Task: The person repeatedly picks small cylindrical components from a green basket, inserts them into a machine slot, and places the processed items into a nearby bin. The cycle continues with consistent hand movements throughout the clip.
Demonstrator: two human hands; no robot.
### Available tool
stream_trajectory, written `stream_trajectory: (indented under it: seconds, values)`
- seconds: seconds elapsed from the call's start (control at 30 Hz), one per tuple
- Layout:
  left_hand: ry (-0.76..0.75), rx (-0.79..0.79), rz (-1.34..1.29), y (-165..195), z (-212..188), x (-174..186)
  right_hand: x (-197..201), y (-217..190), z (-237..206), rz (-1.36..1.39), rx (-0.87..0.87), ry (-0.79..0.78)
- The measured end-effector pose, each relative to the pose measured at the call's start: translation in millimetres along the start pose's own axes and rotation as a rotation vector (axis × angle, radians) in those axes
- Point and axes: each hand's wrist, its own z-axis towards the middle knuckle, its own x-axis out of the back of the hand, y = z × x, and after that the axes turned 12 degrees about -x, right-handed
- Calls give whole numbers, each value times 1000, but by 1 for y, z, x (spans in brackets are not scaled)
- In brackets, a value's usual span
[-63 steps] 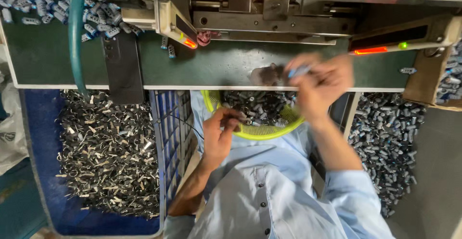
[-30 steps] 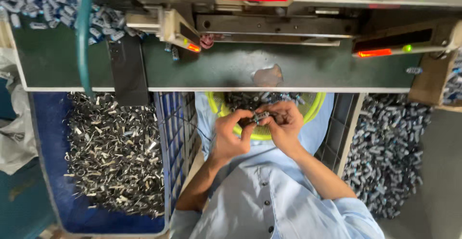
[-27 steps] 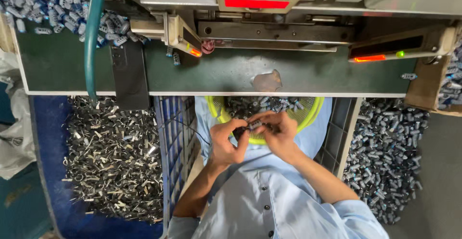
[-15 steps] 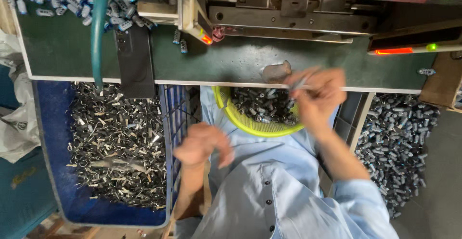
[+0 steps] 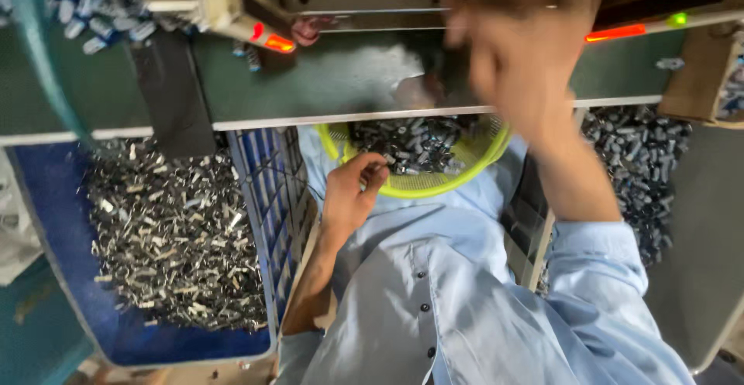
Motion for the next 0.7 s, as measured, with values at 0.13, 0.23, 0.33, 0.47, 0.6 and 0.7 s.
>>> stream_trajectory:
  seconds: [0.13,0.23,0.33,0.47,0.6,0.7]
  values:
    - [-5,-56,79,2,1,-4,-43,-14,-89,268,327,-88]
    - [-2,-38,38,4,1,-2,-88,11,-144,177,-24,-302]
    - [-29,-57,43,8,9,-8,-102,48,-167,71,-417,-176]
    - [-121,-141,26,18,27,-30,-120,69,-142,-213,-410,-200]
    - [-199,-428,141,27,23,-32,-122,53,-131,-60,-304,-140]
    - [-54,-397,51,32,5,-23,-103,34,-150,260,-392,-224]
